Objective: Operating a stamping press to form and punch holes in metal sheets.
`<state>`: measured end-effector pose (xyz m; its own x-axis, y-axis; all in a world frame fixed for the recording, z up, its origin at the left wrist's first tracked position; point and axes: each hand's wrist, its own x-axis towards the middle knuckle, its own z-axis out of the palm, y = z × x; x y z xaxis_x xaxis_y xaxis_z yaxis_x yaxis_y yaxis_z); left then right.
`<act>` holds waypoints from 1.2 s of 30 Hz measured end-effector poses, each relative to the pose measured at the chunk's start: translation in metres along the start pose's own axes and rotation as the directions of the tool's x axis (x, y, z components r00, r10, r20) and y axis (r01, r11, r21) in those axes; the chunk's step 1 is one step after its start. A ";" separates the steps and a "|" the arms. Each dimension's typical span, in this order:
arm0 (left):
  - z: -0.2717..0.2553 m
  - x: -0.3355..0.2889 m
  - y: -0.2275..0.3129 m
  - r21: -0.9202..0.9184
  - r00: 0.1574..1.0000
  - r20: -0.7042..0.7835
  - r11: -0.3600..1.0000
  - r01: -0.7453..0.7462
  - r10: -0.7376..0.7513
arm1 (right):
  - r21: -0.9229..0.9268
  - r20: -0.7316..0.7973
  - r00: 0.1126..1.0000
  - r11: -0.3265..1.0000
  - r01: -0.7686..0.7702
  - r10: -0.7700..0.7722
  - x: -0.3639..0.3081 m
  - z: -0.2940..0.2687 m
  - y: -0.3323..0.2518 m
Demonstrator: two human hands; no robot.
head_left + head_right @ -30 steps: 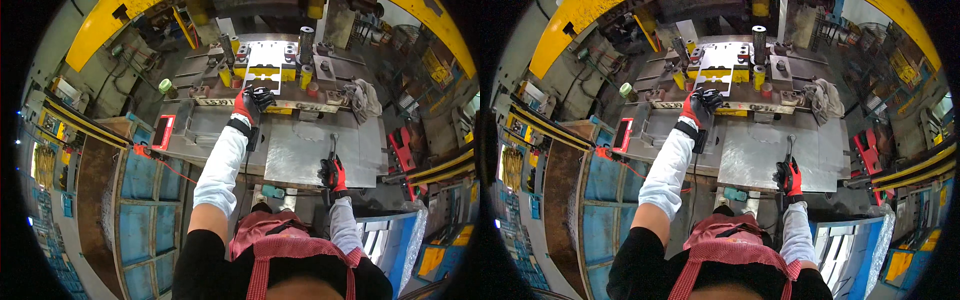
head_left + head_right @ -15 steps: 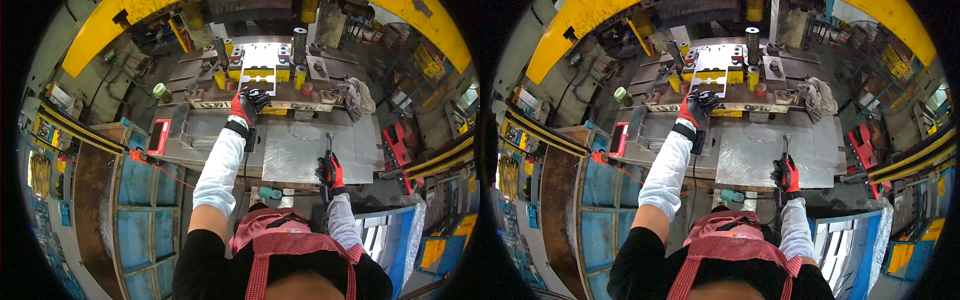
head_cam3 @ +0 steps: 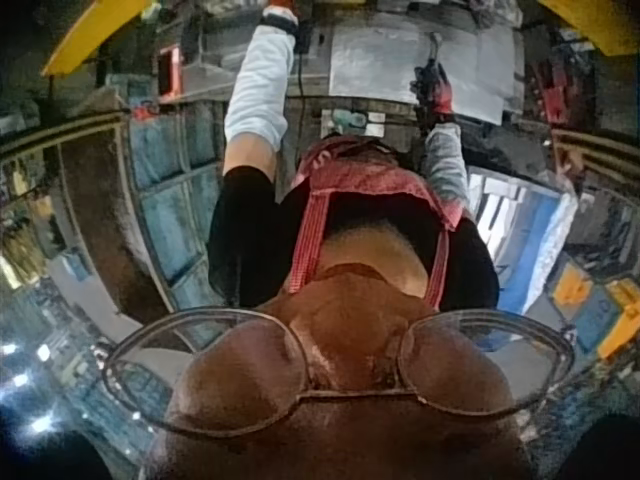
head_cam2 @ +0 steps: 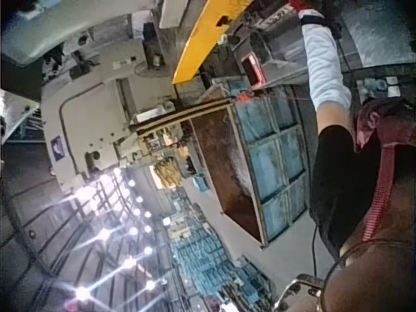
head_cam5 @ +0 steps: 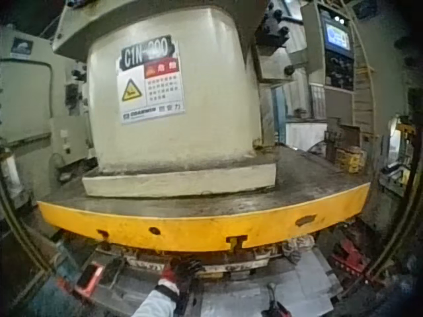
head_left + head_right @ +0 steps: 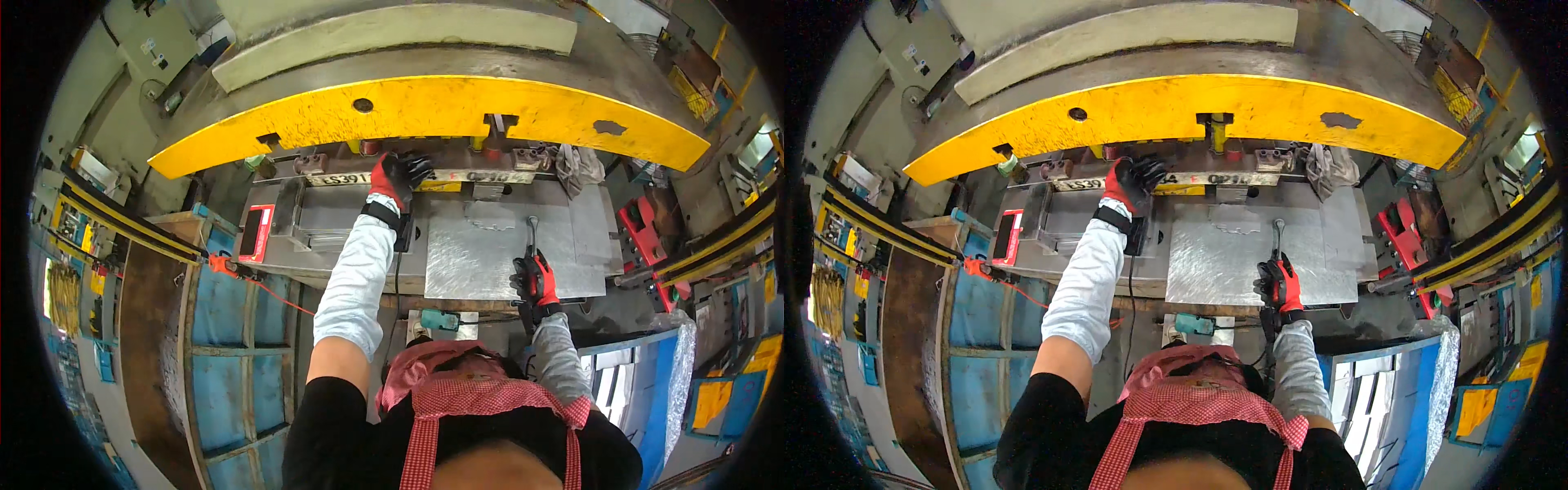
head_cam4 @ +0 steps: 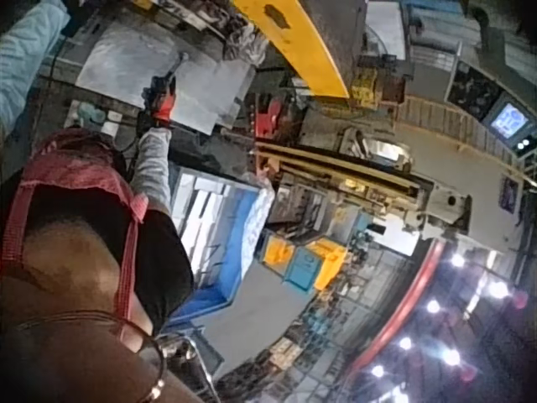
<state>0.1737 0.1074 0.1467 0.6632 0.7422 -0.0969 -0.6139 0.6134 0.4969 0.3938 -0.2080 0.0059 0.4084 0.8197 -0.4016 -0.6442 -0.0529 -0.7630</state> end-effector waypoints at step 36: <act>-0.002 0.002 0.007 -0.009 0.989 0.076 0.991 0.131 -0.130 | -0.549 0.676 0.727 0.577 0.605 -0.120 0.138 0.286 -0.168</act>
<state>0.1696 0.1142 0.1482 0.7677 0.6338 -0.0949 -0.5258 0.7075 0.4722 0.3734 0.0765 0.2234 -0.0627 0.9879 0.1419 0.2304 0.1527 -0.9610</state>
